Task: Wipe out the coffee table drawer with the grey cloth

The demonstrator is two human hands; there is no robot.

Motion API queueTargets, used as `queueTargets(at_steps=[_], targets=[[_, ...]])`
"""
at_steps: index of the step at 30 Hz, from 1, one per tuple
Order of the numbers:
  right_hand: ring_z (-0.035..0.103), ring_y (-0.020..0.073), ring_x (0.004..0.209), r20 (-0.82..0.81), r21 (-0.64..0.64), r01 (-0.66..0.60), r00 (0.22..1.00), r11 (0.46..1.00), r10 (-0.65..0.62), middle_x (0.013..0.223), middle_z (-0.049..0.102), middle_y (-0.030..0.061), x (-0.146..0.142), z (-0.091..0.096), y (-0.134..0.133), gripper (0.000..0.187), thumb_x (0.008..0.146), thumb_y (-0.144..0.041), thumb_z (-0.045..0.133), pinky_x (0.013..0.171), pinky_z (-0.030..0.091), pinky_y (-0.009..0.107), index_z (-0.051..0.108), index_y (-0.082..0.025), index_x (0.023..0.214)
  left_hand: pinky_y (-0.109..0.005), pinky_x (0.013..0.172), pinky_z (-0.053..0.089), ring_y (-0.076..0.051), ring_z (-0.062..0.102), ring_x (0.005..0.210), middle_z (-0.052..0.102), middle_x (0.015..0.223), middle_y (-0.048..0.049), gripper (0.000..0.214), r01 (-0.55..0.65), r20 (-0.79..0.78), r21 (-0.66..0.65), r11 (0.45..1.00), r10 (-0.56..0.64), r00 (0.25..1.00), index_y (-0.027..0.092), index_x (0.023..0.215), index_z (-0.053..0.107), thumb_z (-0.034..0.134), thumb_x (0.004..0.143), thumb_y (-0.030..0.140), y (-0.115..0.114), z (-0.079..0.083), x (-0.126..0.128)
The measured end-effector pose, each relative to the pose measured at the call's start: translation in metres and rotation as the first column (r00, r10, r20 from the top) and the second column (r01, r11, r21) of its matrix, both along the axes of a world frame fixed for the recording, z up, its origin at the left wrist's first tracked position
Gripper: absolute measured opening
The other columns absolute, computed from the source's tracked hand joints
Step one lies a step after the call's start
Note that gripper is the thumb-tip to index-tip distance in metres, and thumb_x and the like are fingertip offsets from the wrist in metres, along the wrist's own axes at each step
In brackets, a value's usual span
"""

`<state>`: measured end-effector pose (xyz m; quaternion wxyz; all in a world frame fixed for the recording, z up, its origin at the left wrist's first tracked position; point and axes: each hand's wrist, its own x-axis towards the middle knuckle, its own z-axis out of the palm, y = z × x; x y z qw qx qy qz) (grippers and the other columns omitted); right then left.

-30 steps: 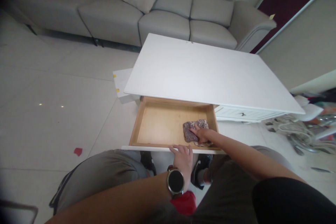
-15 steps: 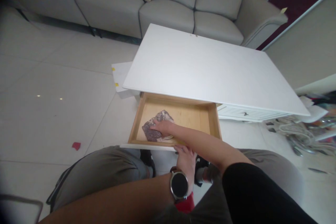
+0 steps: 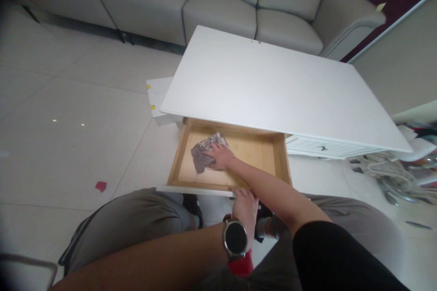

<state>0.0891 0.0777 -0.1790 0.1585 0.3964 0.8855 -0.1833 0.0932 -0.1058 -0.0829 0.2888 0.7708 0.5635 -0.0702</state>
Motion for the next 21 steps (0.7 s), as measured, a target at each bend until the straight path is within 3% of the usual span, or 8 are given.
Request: queueTargets(at_steps=[3, 5, 7, 10, 13, 16, 18, 21], targets=[[0.031, 0.0445, 0.14, 0.07, 0.092, 0.329, 0.939, 0.94, -0.336, 0.163, 0.029, 0.0166, 0.056, 0.0, 0.012, 0.084, 0.092, -0.074, 0.049, 0.112, 0.025, 0.066, 0.031, -0.035, 0.163, -0.064, 0.105, 0.051, -0.034, 0.065, 0.123, 0.07, 0.13, -0.0166, 0.057, 0.212, -0.182, 0.056, 0.976, -0.199, 0.963, 0.021, 0.138, 0.065, 0.043, 0.091, 0.0, 0.004, 0.004, -0.002], [0.028, 0.0522, 0.138, 0.105, 0.133, 0.44, 0.885, 0.888, -0.454, 0.164, 0.026, 0.0214, 0.098, 0.0, 0.015, 0.082, 0.094, -0.073, 0.046, 0.105, 0.027, 0.075, 0.034, -0.03, 0.163, -0.061, 0.105, 0.052, -0.034, 0.065, 0.123, 0.07, 0.13, -0.0171, 0.052, 0.216, -0.181, 0.083, 0.973, -0.199, 0.963, 0.019, 0.138, 0.065, 0.045, 0.093, 0.003, 0.005, 0.005, -0.003], [0.022, 0.0559, 0.14, 0.142, 0.174, 0.542, 0.812, 0.822, -0.566, 0.166, 0.024, 0.0198, 0.136, -0.001, 0.012, 0.079, 0.093, -0.072, 0.048, 0.1, 0.025, 0.079, 0.038, -0.032, 0.161, -0.062, 0.104, 0.051, -0.035, 0.065, 0.122, 0.07, 0.129, -0.0186, 0.048, 0.211, -0.167, 0.095, 0.973, -0.194, 0.967, 0.017, 0.138, 0.066, 0.046, 0.096, 0.007, 0.004, 0.006, -0.003], [0.017, 0.0587, 0.141, 0.159, 0.234, 0.678, 0.681, 0.697, -0.715, 0.166, 0.021, 0.021, 0.172, -0.007, -0.001, 0.08, 0.093, -0.07, 0.049, 0.095, 0.028, 0.081, 0.037, -0.032, 0.162, -0.063, 0.104, 0.051, -0.035, 0.065, 0.122, 0.071, 0.127, -0.0196, 0.046, 0.194, -0.153, 0.113, 0.975, -0.176, 0.972, 0.016, 0.137, 0.067, 0.046, 0.097, 0.008, 0.002, 0.004, -0.001], [0.023, 0.059, 0.139, 0.108, 0.3, 0.703, 0.647, 0.645, -0.755, 0.164, 0.022, 0.0233, 0.174, -0.014, -0.012, 0.078, 0.093, -0.068, 0.048, 0.095, 0.031, 0.079, 0.037, -0.032, 0.161, -0.066, 0.105, 0.049, -0.035, 0.065, 0.123, 0.072, 0.127, -0.0181, 0.047, 0.163, -0.144, 0.118, 0.98, -0.145, 0.979, 0.019, 0.136, 0.067, 0.046, 0.096, 0.008, 0.002, 0.001, 0.002], [0.033, 0.0572, 0.134, 0.064, 0.33, 0.708, 0.643, 0.624, -0.763, 0.158, 0.03, 0.0244, 0.154, -0.017, -0.014, 0.076, 0.093, -0.068, 0.047, 0.098, 0.032, 0.077, 0.04, -0.03, 0.159, -0.067, 0.106, 0.048, -0.035, 0.064, 0.124, 0.071, 0.129, -0.0173, 0.048, 0.151, -0.153, 0.096, 0.984, -0.135, 0.979, 0.021, 0.137, 0.067, 0.045, 0.096, 0.009, 0.001, -0.002, 0.003], [0.036, 0.0559, 0.132, 0.056, 0.325, 0.69, 0.668, 0.646, -0.742, 0.154, 0.035, 0.0237, 0.135, -0.016, -0.012, 0.076, 0.092, -0.068, 0.047, 0.099, 0.033, 0.076, 0.042, -0.03, 0.157, -0.067, 0.106, 0.048, -0.036, 0.064, 0.125, 0.071, 0.13, -0.0182, 0.049, 0.137, -0.142, 0.089, 0.986, -0.124, 0.982, 0.02, 0.138, 0.066, 0.043, 0.096, 0.008, 0.001, -0.003, 0.003], [0.036, 0.0538, 0.132, 0.076, 0.281, 0.606, 0.759, 0.744, -0.646, 0.155, 0.036, 0.0208, 0.1, -0.014, -0.004, 0.077, 0.091, -0.068, 0.047, 0.099, 0.036, 0.074, 0.039, -0.033, 0.159, -0.066, 0.108, 0.047, -0.037, 0.063, 0.125, 0.07, 0.13, -0.0203, 0.051, 0.14, -0.096, 0.089, 0.986, -0.131, 0.987, 0.017, 0.138, 0.066, 0.041, 0.095, 0.007, 0.002, -0.003, 0.002]])
